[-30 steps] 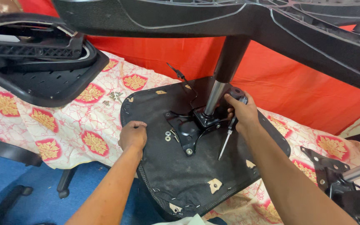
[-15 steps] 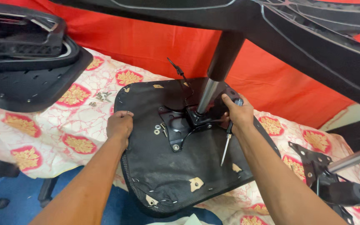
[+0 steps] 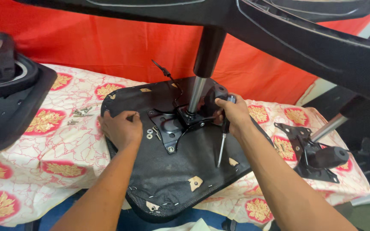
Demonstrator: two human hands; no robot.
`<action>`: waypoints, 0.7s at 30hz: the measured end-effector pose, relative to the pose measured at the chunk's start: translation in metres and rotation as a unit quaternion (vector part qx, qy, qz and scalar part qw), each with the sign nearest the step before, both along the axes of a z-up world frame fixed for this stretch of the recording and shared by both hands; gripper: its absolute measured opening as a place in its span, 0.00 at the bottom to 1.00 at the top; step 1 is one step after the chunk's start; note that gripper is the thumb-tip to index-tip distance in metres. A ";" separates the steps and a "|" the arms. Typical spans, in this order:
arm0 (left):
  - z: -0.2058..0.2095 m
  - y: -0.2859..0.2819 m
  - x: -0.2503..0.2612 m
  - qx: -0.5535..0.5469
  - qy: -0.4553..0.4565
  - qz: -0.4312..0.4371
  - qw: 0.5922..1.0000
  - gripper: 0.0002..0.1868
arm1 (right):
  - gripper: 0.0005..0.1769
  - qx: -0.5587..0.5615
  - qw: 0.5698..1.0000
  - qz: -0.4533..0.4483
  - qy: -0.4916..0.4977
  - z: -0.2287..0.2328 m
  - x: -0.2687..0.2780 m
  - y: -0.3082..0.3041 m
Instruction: The person assembles an office chair by attaching the base to the seat cushion. They insert the central gas lift into the base, place the seat cushion over it, and secure the connection using a screwdriver to tighten multiple screws into the mounting bracket.
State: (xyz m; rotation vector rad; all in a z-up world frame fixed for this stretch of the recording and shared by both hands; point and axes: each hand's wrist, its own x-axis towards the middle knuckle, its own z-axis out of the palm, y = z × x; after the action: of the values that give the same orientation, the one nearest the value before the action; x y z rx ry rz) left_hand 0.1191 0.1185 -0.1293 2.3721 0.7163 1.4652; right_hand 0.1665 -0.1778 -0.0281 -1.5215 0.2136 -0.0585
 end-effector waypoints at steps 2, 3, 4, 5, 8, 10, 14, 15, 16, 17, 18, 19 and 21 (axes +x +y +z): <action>0.002 -0.019 -0.005 -0.029 -0.006 -0.135 0.990 0.06 | 0.16 0.044 0.998 0.031 -0.012 0.002 -0.017 0.002; 0.005 -0.027 -0.007 -0.122 0.024 -0.202 0.972 0.06 | 0.15 0.037 0.999 0.019 -0.016 0.004 -0.025 0.003; 0.011 -0.035 -0.009 -0.212 0.057 -0.266 0.939 0.06 | 0.15 0.029 0.999 0.006 -0.019 0.006 -0.034 0.006; 0.017 -0.044 -0.012 -0.298 0.089 -0.328 0.892 0.06 | 0.15 0.022 0.999 -0.006 -0.023 0.009 -0.043 0.007; 0.032 -0.070 -0.024 -0.385 0.128 -0.350 0.845 0.07 | 0.06 -0.004 0.999 0.049 -0.024 0.021 -0.067 0.007; 0.040 -0.085 -0.030 -0.489 0.128 -0.398 0.766 0.08 | 0.07 -0.068 0.995 0.074 -0.013 0.028 -0.080 0.005; 0.047 -0.104 -0.032 -0.631 0.138 -0.452 0.615 0.09 | 0.10 -0.201 0.969 0.142 -0.009 0.030 -0.089 0.008; 0.047 -0.110 -0.031 -0.653 0.145 -0.462 0.582 0.08 | 0.10 -0.210 0.965 0.159 -0.015 0.028 -0.090 0.008; 0.046 -0.116 -0.029 -0.675 0.152 -0.471 0.548 0.08 | 0.10 -0.220 0.959 0.175 -0.020 0.025 -0.091 0.008; 0.045 -0.120 -0.028 -0.694 0.159 -0.478 0.514 0.08 | 0.10 -0.227 0.954 0.193 -0.027 0.023 -0.092 0.007; 0.044 -0.124 -0.027 -0.712 0.165 -0.474 0.490 0.07 | 0.11 -0.240 0.950 0.197 -0.024 0.020 -0.091 0.007; 0.042 -0.129 -0.026 -0.731 0.171 -0.470 0.465 0.07 | 0.11 -0.252 0.946 0.201 -0.022 0.018 -0.091 0.005; 0.038 -0.139 -0.025 -0.767 0.176 -0.450 0.422 0.07 | 0.11 -0.283 0.939 0.194 -0.030 0.015 -0.090 -0.001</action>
State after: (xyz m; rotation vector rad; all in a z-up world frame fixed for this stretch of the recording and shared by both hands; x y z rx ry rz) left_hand 0.0945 -0.0202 -0.0913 0.9297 0.3064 -0.3758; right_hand 0.0765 -0.1787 -0.0127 -2.1076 -0.1746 0.1636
